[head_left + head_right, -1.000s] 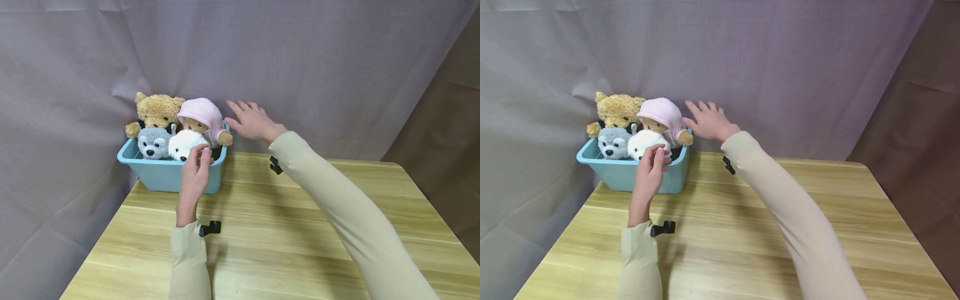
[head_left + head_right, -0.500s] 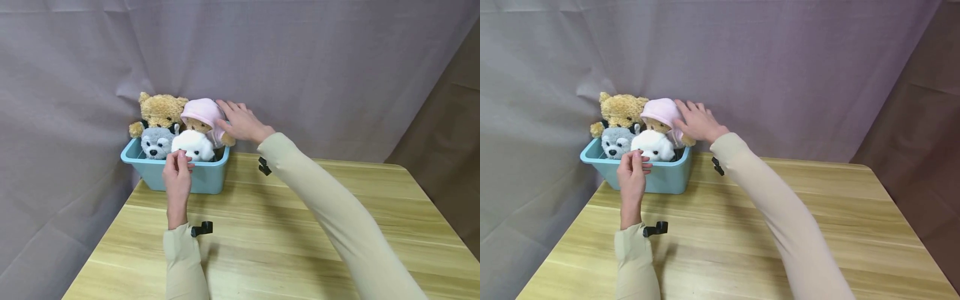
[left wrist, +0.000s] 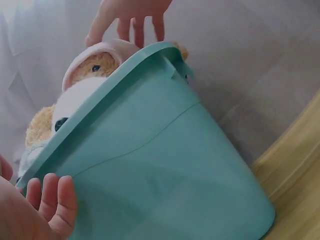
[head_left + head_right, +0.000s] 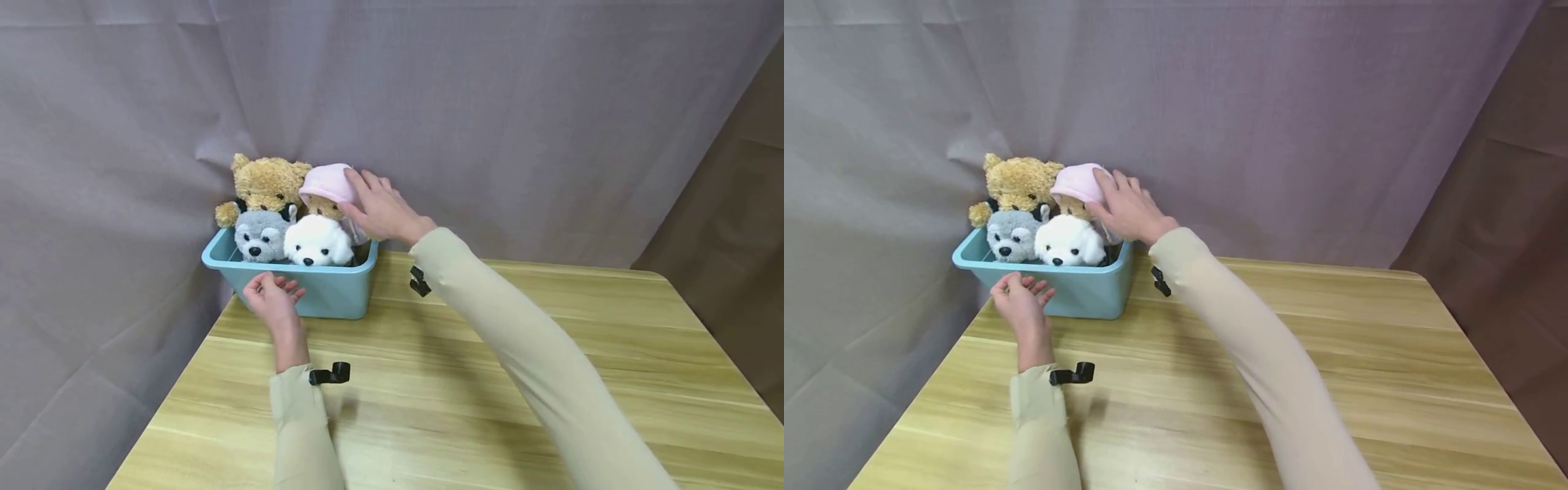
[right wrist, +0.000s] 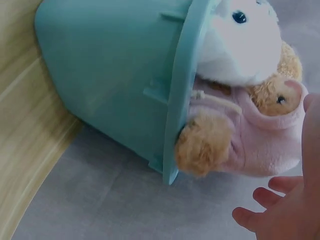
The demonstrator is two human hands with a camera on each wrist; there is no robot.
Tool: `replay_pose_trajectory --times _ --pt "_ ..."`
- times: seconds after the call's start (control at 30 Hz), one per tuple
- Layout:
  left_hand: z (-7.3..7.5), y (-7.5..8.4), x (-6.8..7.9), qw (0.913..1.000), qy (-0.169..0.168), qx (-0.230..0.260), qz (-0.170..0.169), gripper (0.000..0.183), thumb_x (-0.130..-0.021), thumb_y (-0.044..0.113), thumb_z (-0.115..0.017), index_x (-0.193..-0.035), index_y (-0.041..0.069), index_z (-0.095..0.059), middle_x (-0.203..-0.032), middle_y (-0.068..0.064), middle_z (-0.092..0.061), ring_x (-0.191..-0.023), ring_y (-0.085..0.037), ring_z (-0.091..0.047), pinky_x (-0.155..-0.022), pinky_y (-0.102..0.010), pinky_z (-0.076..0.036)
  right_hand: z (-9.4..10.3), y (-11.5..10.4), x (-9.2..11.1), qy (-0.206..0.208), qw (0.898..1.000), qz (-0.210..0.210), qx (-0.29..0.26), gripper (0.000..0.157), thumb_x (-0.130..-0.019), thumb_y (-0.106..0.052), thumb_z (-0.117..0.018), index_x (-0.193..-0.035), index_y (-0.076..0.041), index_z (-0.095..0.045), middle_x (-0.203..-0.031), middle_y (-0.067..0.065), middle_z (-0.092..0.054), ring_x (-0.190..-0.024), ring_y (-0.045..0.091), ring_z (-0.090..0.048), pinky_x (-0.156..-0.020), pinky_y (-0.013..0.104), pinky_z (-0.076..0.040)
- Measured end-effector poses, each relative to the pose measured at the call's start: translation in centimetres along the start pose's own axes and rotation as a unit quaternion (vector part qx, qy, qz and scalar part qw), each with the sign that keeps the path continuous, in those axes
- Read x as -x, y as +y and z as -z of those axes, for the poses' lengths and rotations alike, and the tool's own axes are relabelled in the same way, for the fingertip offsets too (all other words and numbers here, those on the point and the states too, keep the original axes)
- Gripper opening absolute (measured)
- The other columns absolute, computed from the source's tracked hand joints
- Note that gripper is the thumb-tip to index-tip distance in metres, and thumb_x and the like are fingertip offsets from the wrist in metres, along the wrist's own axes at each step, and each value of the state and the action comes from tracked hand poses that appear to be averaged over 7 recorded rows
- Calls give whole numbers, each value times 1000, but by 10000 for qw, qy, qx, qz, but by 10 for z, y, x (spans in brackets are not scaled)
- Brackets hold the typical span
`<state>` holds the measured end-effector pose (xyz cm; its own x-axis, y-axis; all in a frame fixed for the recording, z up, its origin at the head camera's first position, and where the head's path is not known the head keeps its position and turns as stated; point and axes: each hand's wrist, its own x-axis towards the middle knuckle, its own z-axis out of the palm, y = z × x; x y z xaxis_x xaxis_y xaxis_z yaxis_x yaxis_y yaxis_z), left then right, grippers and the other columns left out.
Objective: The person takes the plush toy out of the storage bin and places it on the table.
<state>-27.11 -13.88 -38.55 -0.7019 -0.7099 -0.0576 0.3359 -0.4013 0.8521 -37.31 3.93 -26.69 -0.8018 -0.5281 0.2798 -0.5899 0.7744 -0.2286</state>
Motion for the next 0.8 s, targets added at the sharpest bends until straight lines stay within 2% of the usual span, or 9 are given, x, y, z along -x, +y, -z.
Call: replay_pose_trajectory --times 0.1,0.23,0.33,0.53,0.8 --pt "-3 -4 0 9996 -45 170 229 7 -103 18 -38 -109 16 -37 -96 -6 -49 -68 -18 -55 -53 -27 -55 -2 -3 -1 69 10000 -7 -28 71 -101 -53 -37 -158 -20 -11 -162 20 -17 -145 40 -26 -117 56 -32" --pt "-6 -5 1 9986 -81 375 370 14 -103 21 -38 -116 16 -33 -102 -9 -47 -73 -21 -57 -52 -28 -55 -4 -6 -4 204 9998 -53 -48 73 -100 -54 -41 -158 -21 -12 -162 22 -12 -147 40 -22 -118 56 -31" --pt "-6 -5 2 9974 -98 578 419 19 -104 22 -38 -121 16 -31 -104 -10 -45 -76 -23 -57 -54 -29 -56 -6 -10 -7 284 9995 -83 -148 74 -99 -54 -43 -158 -23 -12 -163 20 -9 -149 40 -18 -118 57 -30" --pt "-4 -5 0 9933 -118 1070 410 25 -104 21 -38 -128 15 -30 -102 -9 -42 -77 -22 -55 -58 -30 -57 -12 -16 -13 179 9996 -140 -181 75 -97 -58 -44 -158 -28 -11 -165 15 -2 -151 37 -13 -119 57 -29" --pt "-4 -4 -7 9903 -172 1320 387 28 -103 21 -47 -125 14 -31 -96 -10 -46 -78 -21 -52 -61 -32 -60 -13 -17 -16 439 9990 -10 -44 74 -96 -58 -48 -157 -29 -19 -158 14 -23 -139 34 -29 -108 53 -43"
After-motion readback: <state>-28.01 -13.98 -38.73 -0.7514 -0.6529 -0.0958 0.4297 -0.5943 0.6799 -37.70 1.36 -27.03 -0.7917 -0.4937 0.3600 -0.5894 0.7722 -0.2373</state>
